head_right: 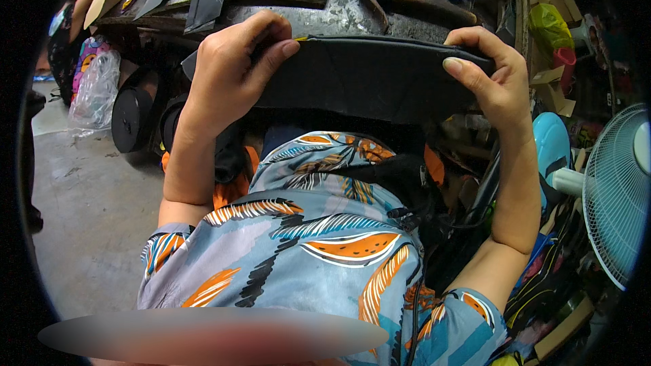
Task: The person assembles a black bag by hand, aligning and folding black fabric pieces, inserting a yellow lining, and using a hammer to secure parts. They repeatedly adjust and press the components together on a cluttered workbench.
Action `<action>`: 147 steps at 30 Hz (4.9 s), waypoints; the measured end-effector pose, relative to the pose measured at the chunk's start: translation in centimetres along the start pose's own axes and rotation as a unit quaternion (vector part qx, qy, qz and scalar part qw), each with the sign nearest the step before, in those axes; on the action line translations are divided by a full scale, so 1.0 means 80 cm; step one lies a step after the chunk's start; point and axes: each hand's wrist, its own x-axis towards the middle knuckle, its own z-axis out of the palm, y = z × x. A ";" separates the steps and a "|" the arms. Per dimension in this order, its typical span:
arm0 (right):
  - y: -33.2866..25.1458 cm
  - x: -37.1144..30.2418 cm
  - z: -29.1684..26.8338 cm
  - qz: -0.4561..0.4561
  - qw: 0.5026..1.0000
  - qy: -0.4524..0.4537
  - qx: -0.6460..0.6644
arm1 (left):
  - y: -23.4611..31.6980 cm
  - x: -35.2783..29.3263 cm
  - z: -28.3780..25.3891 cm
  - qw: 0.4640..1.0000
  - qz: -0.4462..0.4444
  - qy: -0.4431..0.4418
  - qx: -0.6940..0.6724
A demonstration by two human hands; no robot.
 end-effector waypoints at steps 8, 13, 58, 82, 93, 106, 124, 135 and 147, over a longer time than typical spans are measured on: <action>-0.002 0.002 0.006 -0.137 0.978 0.144 -0.061 | -0.002 0.016 -0.001 0.956 0.122 0.170 0.207; 0.014 0.017 -0.001 -0.094 0.960 0.230 0.127 | 0.004 -0.008 0.012 0.996 -0.066 0.041 -0.044; 0.082 0.339 -0.038 -0.242 0.857 0.011 -0.454 | -0.124 0.084 0.107 0.987 -0.043 0.133 0.083; 0.186 0.393 0.024 -0.177 0.918 0.207 -0.289 | -0.125 0.083 0.108 0.986 -0.056 0.132 0.088; 0.106 0.406 0.031 -0.254 0.788 0.276 -0.488 | -0.125 0.084 0.109 0.986 -0.048 0.128 0.099; 0.106 0.424 0.017 -0.267 0.776 0.203 -0.534 | -0.125 0.084 0.109 0.986 -0.049 0.116 0.110; 0.119 0.404 -0.013 -0.163 0.840 0.181 -0.485 | -0.126 0.085 0.108 0.986 -0.042 0.123 0.103; 0.147 0.436 -0.034 0.042 0.956 0.157 -0.244 | -0.123 0.086 0.106 0.987 -0.058 0.109 0.106; 0.102 0.436 0.037 -0.124 0.832 0.176 -0.512 | -0.126 0.083 0.108 0.986 -0.052 0.121 0.106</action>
